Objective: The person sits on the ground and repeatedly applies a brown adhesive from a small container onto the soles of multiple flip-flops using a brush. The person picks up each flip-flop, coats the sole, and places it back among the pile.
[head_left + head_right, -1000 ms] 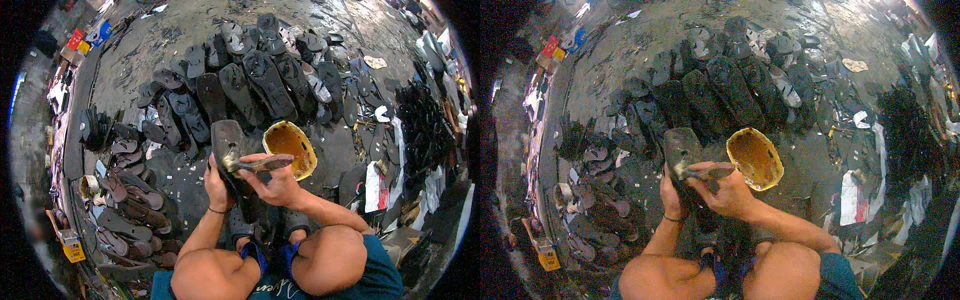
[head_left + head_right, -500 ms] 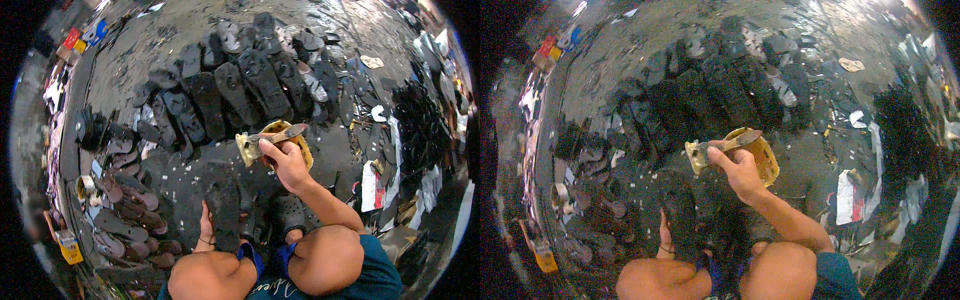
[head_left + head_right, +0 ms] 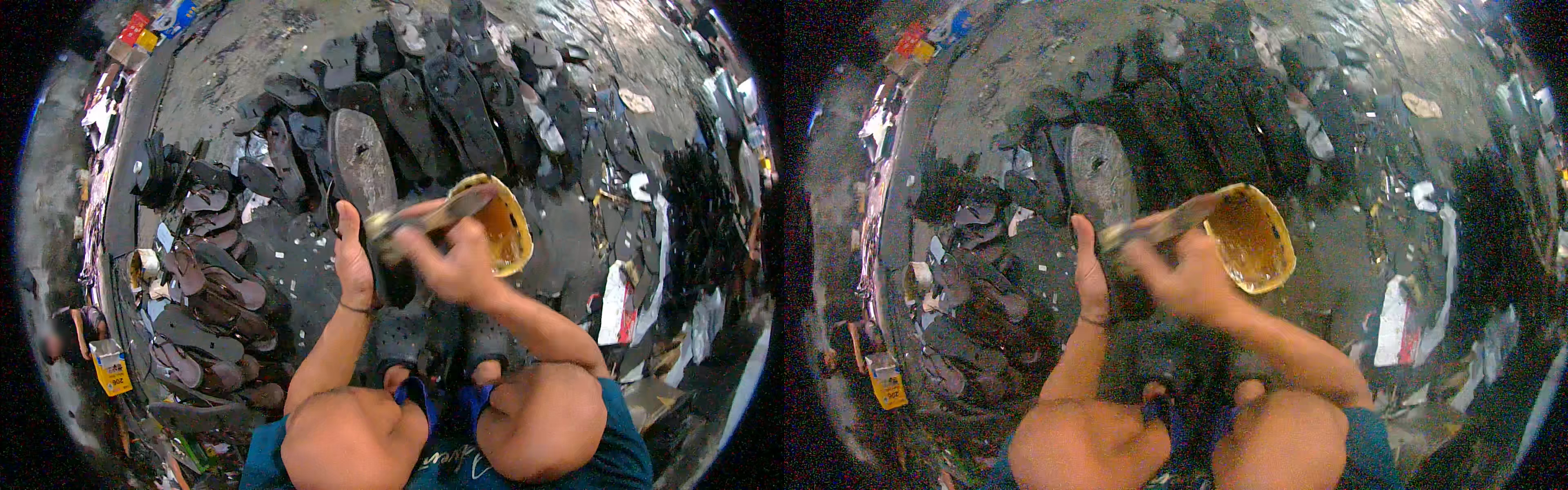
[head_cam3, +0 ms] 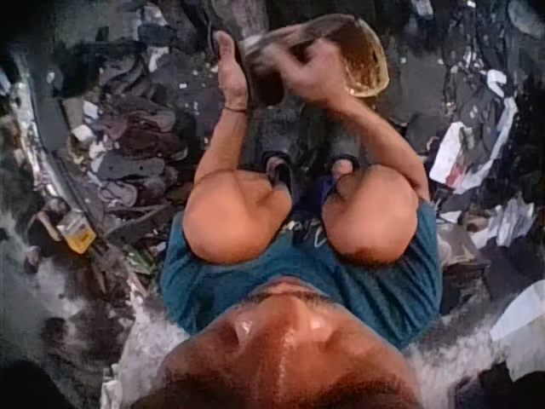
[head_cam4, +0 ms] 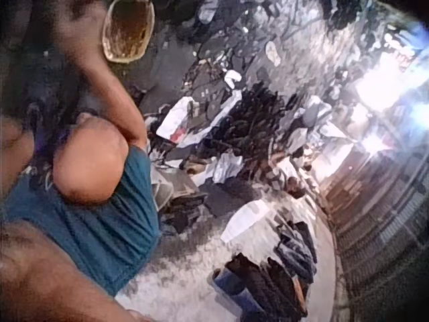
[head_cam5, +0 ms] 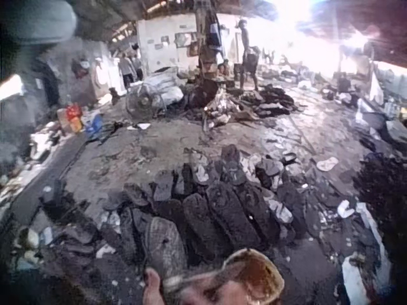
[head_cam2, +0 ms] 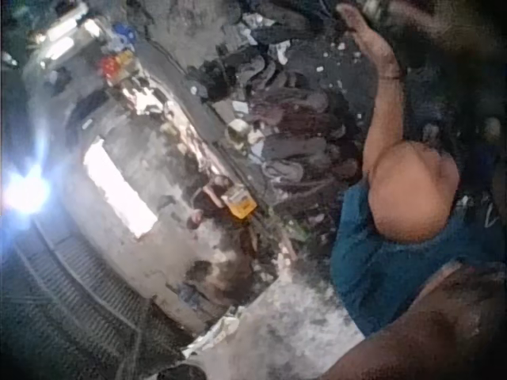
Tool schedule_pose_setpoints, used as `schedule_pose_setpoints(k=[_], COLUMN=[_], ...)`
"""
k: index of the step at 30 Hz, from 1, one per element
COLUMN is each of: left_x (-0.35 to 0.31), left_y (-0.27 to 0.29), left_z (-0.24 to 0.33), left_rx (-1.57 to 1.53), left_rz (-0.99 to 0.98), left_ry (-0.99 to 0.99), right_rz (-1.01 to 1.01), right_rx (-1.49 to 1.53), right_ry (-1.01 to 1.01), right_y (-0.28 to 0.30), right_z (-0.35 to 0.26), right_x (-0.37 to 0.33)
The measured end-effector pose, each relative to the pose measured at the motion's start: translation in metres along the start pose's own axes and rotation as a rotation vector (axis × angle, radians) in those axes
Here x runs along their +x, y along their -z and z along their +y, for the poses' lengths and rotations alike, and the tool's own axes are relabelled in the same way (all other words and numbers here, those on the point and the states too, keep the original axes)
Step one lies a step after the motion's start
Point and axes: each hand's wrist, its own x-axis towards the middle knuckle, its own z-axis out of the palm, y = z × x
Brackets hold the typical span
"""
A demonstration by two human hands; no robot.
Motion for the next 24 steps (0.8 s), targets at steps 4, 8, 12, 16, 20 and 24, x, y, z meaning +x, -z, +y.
schedule_pose_setpoints(k=[4, 8, 12, 16, 20, 24], left_x=[0.001, 0.0, -0.007, -0.016, -0.007, -0.003], left_y=[-0.047, -0.036, -0.067, -0.051, -0.046, -0.046], left_z=[-0.008, 0.011, 0.007, 0.002, 0.016, 0.011], left_rx=[-0.015, 0.03, -0.027, -0.328, -0.044, 0.108], left_rz=[0.128, -0.035, 0.108, -0.063, -0.073, 0.056], left_ry=[-0.066, -0.027, -0.201, 0.171, -0.148, -0.179], right_rz=[0.068, 0.001, 0.177, -0.15, -0.142, -0.365], right_rx=[0.136, 0.014, -0.142, -0.188, 0.049, -0.144], right_ry=[-0.12, 0.039, -0.084, -0.12, -0.344, -0.724], right_y=[0.007, -0.004, 0.032, -0.014, 0.017, 0.024], right_z=[-0.025, -0.015, 0.033, -0.015, -0.03, 0.03], right_x=[0.018, -0.014, 0.0, -0.01, -0.007, -0.048])
